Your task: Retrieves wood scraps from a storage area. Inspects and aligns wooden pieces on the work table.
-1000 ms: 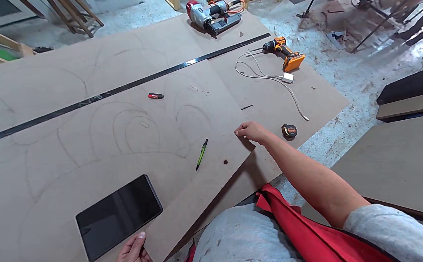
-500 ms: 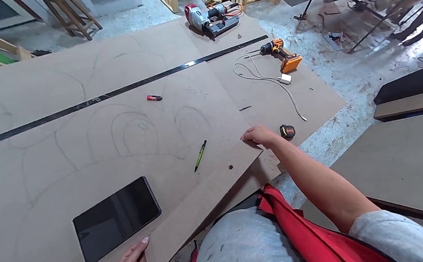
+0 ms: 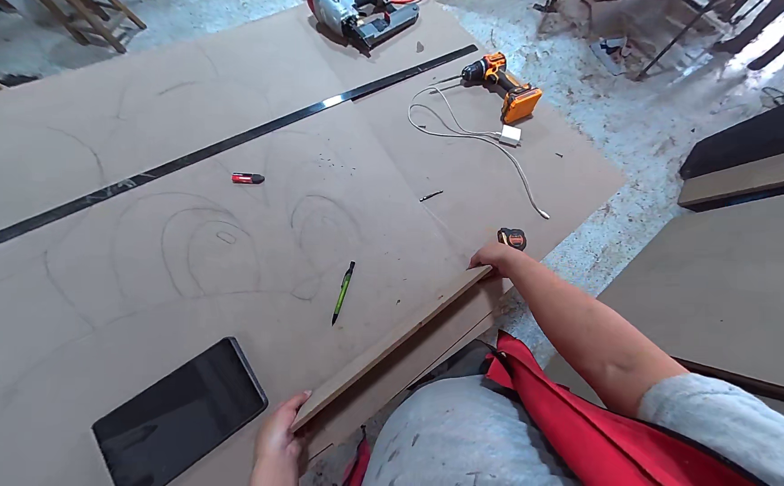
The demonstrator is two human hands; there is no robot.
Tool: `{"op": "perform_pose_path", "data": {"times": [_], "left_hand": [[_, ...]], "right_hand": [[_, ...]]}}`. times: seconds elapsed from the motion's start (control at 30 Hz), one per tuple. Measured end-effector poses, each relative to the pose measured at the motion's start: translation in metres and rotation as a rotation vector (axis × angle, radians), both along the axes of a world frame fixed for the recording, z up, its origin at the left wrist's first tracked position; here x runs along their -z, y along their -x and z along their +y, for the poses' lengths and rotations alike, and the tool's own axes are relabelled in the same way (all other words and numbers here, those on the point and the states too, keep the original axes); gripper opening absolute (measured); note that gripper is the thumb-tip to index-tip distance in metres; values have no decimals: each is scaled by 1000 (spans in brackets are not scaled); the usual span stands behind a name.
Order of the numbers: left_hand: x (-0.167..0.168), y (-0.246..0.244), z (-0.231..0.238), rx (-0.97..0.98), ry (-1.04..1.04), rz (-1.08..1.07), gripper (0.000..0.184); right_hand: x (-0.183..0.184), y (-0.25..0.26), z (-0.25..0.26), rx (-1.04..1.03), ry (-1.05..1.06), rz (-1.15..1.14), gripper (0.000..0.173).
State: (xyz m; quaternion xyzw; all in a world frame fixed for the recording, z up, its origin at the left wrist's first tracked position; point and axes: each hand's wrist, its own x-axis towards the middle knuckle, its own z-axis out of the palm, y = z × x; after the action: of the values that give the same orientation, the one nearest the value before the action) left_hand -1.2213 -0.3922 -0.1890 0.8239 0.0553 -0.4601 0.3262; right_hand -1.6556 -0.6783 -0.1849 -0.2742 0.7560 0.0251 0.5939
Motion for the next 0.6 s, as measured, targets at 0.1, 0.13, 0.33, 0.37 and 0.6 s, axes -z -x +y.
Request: {"op": "perform_pose_path", "data": {"times": [0.1, 0.13, 0.33, 0.37, 0.6], "left_hand": [[-7, 6, -4, -41, -52, -1, 33], [-11, 7, -5, -59, -63, 5, 33], [-24, 6, 9, -95, 78, 68, 30], [-30, 7, 13, -100, 123, 129, 34], [-54, 10, 23, 141, 319, 111, 55]], "right_hand": [[1, 7, 1, 31, 44, -100, 34], [-1, 11, 3, 33, 71, -136, 35], [-10, 47, 35, -38, 324, -417, 32], [-13, 52, 41, -91, 348, -479, 39], [-44, 45, 39, -552, 445, -449, 45]]}}
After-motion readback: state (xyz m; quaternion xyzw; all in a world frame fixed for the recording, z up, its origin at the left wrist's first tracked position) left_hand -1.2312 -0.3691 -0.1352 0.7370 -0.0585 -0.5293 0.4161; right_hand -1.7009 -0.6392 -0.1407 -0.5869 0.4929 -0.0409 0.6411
